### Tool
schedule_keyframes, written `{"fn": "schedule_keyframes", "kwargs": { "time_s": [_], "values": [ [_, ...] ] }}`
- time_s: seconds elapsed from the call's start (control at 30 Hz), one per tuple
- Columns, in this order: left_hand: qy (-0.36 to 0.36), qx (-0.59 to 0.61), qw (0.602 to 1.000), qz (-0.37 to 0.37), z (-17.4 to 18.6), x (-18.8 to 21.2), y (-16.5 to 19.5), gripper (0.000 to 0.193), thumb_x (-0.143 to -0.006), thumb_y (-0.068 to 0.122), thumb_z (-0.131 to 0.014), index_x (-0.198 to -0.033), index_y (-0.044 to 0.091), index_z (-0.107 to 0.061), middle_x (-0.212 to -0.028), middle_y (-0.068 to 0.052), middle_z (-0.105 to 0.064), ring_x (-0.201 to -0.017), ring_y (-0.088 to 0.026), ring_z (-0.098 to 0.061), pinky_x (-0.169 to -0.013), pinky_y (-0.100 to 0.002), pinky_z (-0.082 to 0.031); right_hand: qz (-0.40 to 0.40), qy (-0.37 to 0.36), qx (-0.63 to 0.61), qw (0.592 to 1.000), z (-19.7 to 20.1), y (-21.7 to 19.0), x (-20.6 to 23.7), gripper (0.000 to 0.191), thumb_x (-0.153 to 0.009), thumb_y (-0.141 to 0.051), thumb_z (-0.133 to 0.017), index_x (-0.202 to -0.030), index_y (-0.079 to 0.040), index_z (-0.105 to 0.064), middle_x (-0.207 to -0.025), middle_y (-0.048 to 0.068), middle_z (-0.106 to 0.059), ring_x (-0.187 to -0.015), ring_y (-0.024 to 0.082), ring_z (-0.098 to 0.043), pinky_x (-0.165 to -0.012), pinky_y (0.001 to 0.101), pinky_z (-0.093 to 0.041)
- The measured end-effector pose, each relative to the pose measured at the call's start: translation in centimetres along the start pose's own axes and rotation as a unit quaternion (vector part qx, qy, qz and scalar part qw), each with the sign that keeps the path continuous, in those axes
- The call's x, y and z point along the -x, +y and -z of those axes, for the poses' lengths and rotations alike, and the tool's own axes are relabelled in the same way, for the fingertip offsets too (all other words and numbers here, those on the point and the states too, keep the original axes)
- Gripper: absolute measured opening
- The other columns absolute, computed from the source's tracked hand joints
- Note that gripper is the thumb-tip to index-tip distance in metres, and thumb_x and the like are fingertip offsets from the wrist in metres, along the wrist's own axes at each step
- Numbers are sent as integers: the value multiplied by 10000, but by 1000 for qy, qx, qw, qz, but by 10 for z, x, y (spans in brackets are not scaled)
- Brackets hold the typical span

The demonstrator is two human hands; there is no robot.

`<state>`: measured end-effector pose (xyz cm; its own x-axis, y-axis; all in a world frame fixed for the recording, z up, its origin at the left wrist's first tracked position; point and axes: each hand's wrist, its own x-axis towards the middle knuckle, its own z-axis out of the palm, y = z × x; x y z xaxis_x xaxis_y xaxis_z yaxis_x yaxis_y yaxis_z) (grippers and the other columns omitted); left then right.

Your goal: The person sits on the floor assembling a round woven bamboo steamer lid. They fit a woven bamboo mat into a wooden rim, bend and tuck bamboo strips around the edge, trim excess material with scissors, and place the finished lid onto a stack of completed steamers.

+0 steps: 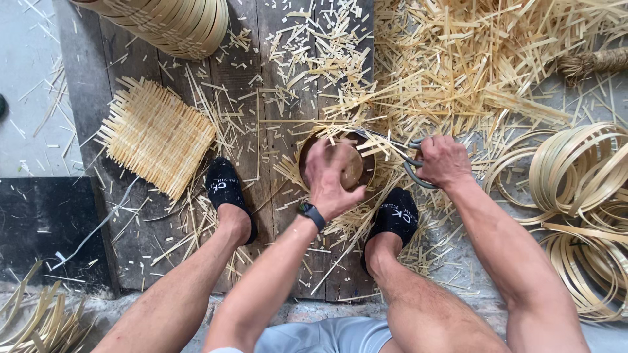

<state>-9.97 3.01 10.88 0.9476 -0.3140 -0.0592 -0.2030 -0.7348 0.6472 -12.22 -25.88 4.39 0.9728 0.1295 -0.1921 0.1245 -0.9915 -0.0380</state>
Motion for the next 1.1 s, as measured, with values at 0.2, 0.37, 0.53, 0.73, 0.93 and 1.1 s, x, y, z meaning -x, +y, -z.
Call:
{"fn": "schedule_keyframes", "kwargs": {
  "time_s": [0.2, 0.37, 0.53, 0.73, 0.93, 1.1],
  "values": [
    [17, 10, 995, 100, -25, 0, 7, 1158, -548, 344, -885, -1547, 132, -338, -1445, -181, -386, -1336, -411, -392, -1089, -563, -383, -10, 55, 38, 998, -5, -15, -11, 450, -534, -368, -732, -843, -49, -657, -781, 102, -620, -710, 224, -597, -633, 333, -537],
    [-54, -21, 998, 29, -5, -3, -5, 1124, -495, 245, -873, -1505, 185, -385, -1479, -142, -383, -1335, -420, -376, -1075, -590, -375, -14, -83, 20, 996, 3, -1, -8, 308, -969, -353, -629, -985, -46, -638, -886, 121, -627, -769, 210, -610, -648, 356, -539],
    [-157, -22, 987, 17, 8, -13, -4, 1142, -476, 215, -865, -1514, 247, -390, -1500, -92, -369, -1362, -411, -358, -1064, -596, -376, 7, 10, 36, 999, 7, -9, -13, 376, -786, -375, -707, -936, -35, -652, -847, 125, -633, -746, 217, -623, -672, 328, -549],
    [-139, -65, 988, 4, 7, -11, -4, 1155, -441, 212, -892, -1490, 283, -413, -1533, -138, -315, -1382, -456, -289, -1034, -631, -330, -29, -124, -2, 992, 19, -7, -11, 246, -910, -297, -654, -1008, -71, -654, -918, 111, -644, -857, 227, -645, -734, 366, -574],
    [-89, -42, 994, 43, -8, -5, 7, 1051, -550, 282, -878, -1500, 346, -432, -1485, -138, -376, -1357, -439, -346, -1104, -616, -348, 22, 44, 46, 998, 9, -12, -18, 473, -701, -456, -758, -866, -27, -647, -819, 122, -635, -748, 224, -633, -684, 356, -573],
    [-113, -107, 987, -32, 1, -6, -1, 1159, -455, 226, -895, -1502, 318, -405, -1555, -151, -321, -1392, -468, -294, -1041, -652, -307, -4, -116, 38, 992, 3, -7, -15, 186, -1038, -235, -616, -1013, -52, -641, -875, 112, -647, -805, 210, -628, -717, 357, -559]
  ]
}}
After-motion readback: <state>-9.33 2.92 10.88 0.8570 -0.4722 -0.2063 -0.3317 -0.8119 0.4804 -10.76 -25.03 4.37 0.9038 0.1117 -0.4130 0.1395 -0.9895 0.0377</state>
